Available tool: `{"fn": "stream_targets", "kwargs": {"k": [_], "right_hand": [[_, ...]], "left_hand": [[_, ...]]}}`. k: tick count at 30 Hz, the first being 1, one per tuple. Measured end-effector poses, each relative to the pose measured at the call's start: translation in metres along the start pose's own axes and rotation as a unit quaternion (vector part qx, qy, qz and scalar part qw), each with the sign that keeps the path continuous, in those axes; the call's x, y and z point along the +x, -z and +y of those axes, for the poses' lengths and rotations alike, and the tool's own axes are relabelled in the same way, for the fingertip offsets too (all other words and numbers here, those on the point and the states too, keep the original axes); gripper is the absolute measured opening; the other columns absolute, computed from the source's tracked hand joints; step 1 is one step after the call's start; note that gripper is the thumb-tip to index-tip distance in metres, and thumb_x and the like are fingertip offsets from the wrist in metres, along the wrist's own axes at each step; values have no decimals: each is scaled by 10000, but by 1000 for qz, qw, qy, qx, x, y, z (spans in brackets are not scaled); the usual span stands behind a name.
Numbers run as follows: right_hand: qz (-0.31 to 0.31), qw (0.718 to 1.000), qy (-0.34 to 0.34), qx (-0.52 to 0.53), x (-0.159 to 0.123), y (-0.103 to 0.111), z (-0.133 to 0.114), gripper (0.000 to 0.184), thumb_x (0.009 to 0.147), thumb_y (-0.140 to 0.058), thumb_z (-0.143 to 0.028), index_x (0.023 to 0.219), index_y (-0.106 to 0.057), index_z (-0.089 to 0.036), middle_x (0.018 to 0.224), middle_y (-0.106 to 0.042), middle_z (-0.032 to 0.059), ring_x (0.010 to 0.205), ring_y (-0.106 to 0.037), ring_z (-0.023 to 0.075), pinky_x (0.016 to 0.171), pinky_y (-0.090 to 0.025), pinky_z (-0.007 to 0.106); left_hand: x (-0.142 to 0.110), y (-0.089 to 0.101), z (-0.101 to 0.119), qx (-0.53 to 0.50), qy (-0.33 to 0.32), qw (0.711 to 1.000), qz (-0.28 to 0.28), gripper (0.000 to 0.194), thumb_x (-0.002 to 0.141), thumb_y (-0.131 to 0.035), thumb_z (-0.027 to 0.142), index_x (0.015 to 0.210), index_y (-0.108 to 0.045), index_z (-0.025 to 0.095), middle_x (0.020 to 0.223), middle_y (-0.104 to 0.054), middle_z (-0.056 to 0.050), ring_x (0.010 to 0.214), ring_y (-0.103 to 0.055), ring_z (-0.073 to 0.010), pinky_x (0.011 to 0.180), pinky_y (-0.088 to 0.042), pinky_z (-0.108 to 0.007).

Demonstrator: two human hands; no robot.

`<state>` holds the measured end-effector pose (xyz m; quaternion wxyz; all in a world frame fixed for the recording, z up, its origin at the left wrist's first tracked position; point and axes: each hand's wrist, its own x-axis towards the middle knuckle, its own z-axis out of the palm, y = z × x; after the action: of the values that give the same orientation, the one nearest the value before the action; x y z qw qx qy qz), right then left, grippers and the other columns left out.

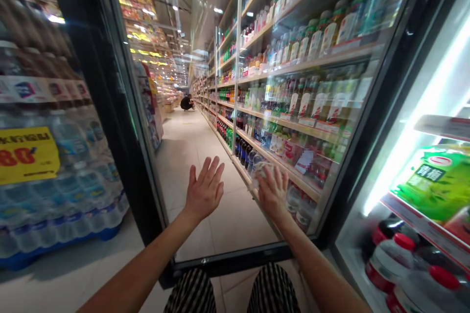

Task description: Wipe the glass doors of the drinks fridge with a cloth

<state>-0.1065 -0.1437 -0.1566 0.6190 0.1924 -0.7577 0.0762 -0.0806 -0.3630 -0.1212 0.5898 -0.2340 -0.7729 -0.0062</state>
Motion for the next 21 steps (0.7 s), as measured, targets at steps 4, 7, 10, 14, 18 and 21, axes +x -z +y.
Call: {"fn": "stream_targets", "kwargs": {"k": [4,7,10,14,18,21], "right_hand": [[123,970,-208,-33,13,5,25,468,861,-358,-198,1328,-390,-204,1441,-288,144,1356,-185,299,1012,-256,585],[34,997,-67,-4,8,5,11,465,842,-407,-176,1304,-422,-230,1419,-347,98,1362,-173,278,1047,-251,535],[-38,997,58,15,-4,5,3,446,826,-444,-152,1254,-473,-277,1377,-421,38,1356,-206,248,1074,-232,495],[71,986,-152,-16,-11,5,14,480,853,-387,-175,1331,-383,-212,1461,-261,111,1359,-175,299,1035,-253,558],[10,998,-54,11,-20,3,-3,461,839,-396,-149,1291,-443,-230,1429,-341,72,1365,-171,277,1059,-248,515],[-18,999,26,22,-13,3,-9,452,830,-418,-135,1262,-473,-256,1399,-395,39,1364,-187,245,1079,-231,477]], "left_hand": [[-6,-2,4,-3,16,1000,2,653,816,-484,193,1405,-201,209,1365,-401,-114,1337,-223,-209,1115,-57,-450],[-6,-4,4,-1,22,1000,3,638,821,-478,202,1402,-215,212,1378,-380,-114,1339,-216,-215,1113,-60,-455],[-6,-4,4,5,16,1000,2,628,823,-474,203,1399,-224,203,1382,-373,-119,1341,-211,-214,1111,-73,-454],[-5,-5,6,8,16,1000,13,619,818,-484,208,1390,-250,186,1373,-389,-129,1346,-205,-212,1111,-73,-456],[-6,-6,9,10,19,1000,15,632,815,-495,216,1394,-241,193,1396,-353,-127,1349,-198,-222,1110,-69,-464],[-13,-4,5,8,14,1000,0,672,814,-504,215,1408,-192,201,1412,-325,-123,1348,-204,-222,1110,-95,-455]]}}
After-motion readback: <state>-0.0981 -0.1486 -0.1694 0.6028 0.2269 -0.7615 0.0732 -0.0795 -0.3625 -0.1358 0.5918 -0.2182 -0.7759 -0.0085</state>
